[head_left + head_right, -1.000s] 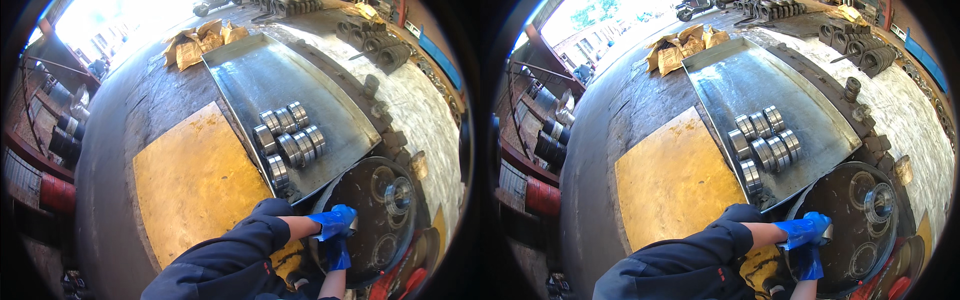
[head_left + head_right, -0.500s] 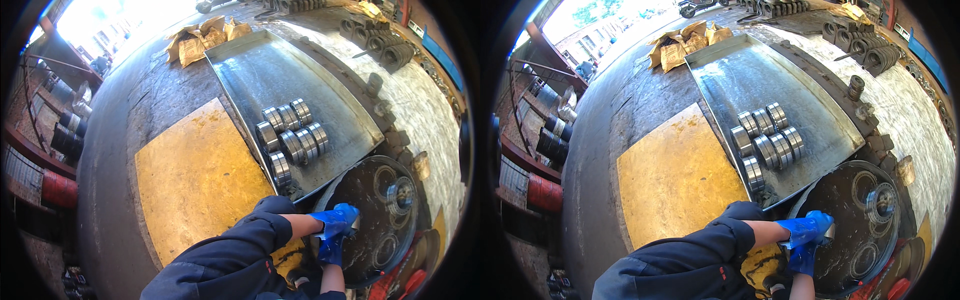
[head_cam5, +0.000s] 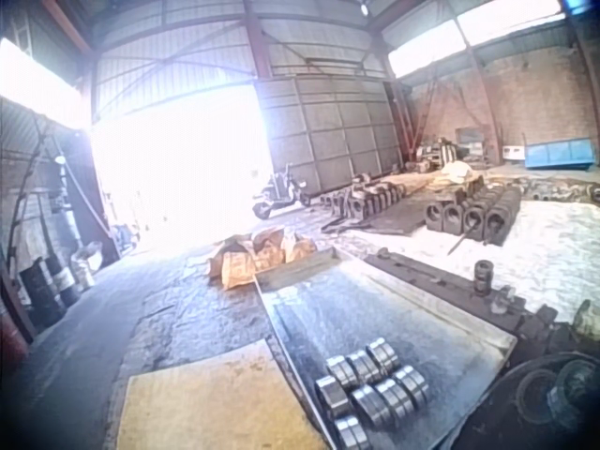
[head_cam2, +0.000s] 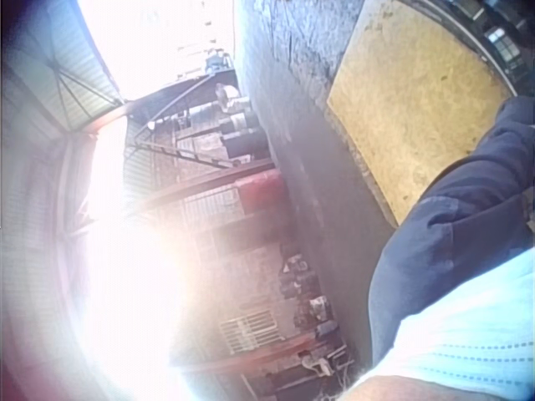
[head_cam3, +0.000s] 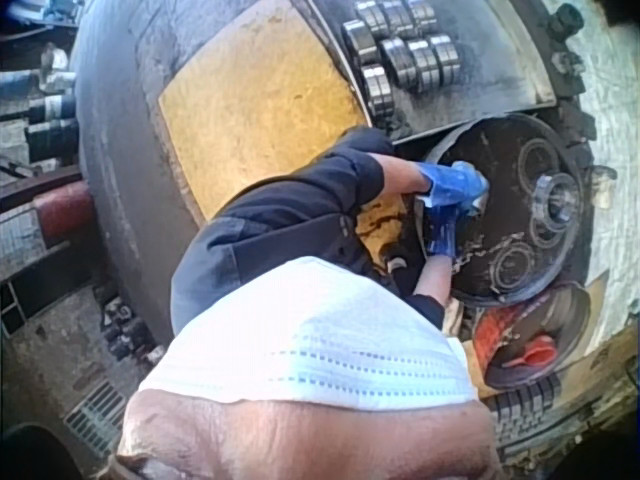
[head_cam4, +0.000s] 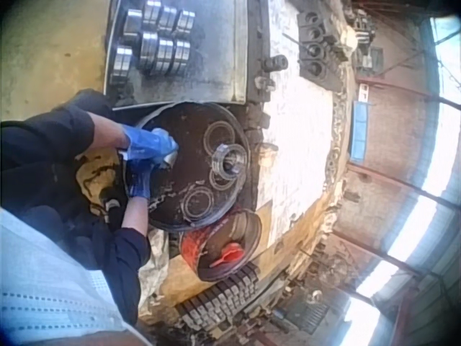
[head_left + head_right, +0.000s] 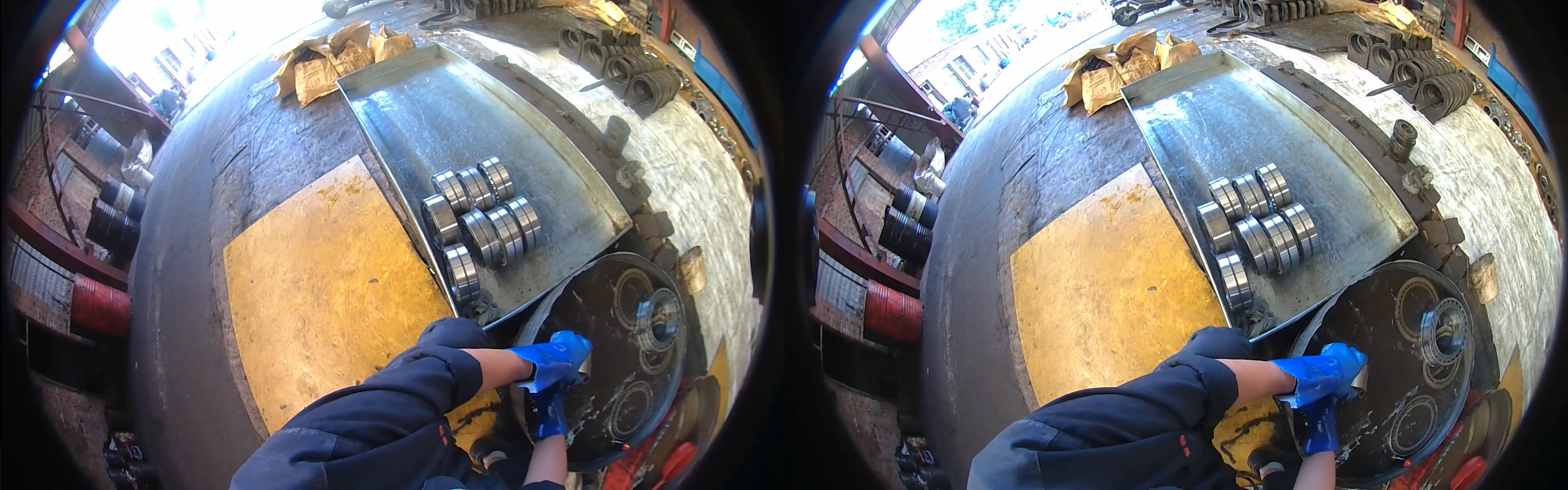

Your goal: The person washes metal bearings by dipping and scrubbing them in a fluid basin by hand, then sets them onto a metal tray.

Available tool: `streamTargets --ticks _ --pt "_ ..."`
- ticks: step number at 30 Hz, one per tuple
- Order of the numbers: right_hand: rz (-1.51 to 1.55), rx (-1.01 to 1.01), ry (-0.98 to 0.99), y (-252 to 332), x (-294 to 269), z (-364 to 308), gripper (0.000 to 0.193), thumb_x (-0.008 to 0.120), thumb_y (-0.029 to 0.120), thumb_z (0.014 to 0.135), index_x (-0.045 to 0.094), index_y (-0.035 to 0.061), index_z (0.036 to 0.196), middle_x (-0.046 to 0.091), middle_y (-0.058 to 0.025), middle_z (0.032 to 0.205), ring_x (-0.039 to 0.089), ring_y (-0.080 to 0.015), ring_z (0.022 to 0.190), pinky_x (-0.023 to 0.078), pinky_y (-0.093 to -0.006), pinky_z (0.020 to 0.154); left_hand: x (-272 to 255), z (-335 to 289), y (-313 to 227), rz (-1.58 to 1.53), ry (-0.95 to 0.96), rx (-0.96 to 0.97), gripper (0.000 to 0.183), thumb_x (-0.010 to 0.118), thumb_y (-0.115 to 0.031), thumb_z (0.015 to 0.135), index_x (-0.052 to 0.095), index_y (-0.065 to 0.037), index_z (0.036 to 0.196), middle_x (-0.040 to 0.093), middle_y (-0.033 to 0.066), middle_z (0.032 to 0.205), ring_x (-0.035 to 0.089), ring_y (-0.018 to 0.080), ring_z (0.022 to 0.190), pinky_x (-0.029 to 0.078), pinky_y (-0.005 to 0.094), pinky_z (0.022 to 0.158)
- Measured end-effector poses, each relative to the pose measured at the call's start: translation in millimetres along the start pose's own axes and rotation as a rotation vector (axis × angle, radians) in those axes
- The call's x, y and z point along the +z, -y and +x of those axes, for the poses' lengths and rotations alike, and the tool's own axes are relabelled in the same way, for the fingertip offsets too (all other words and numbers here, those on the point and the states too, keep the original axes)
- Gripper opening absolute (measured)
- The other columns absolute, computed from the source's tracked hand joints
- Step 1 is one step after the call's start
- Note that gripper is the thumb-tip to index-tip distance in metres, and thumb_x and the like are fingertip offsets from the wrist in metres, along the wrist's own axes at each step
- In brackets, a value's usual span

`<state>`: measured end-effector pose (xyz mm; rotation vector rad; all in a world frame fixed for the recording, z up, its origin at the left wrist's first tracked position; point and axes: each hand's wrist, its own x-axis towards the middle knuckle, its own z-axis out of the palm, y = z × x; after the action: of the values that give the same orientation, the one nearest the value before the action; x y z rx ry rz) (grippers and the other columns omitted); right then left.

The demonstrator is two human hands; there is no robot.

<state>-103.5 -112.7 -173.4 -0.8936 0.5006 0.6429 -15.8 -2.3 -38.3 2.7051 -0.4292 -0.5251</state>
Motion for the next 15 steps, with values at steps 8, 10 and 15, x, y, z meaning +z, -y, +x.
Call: streamTargets --ticks 8,10,15 --pt "-0.012 0.017 0.016 -11 19 5 0.05 0.045 0.032 0.111 0.042 0.0088 0.155 0.048 -0.0081 0.156 0.05 -0.0205 0.137 0.038 -0.0382 0.12 -2 -1 7 -0.149 0.015 0.122 0.023 0.083 -0.033 0.069 0.083 -0.017 0.086 0.079 0.0084 0.085 0.079 0.0249 0.089 0.058 0.0449 0.067" --pt "0.0 0.007 0.018 -11 11 -6 0.05 0.045 0.032 0.111 0.042 0.0088 0.155 0.048 -0.0081 0.156 0.05 -0.0205 0.138 0.038 -0.0381 0.12 4 -3 6 -0.122 -0.034 0.119 0.021 0.083 -0.032 0.068 0.083 -0.018 0.084 0.079 0.0073 0.084 0.078 0.025 0.085 0.057 0.0447 0.064" --pt "0.009 0.008 -0.012 -2 -18 -29 0.05 0.045 0.032 0.111 0.042 0.0088 0.155 0.048 -0.0081 0.156 0.05 -0.0204 0.138 0.038 -0.0381 0.12 -9 3 5 -0.134 0.205 0.077 0.047 0.086 -0.034 0.067 0.076 -0.013 0.107 0.077 0.0136 0.106 0.075 0.0337 0.099 0.059 0.0456 0.085"
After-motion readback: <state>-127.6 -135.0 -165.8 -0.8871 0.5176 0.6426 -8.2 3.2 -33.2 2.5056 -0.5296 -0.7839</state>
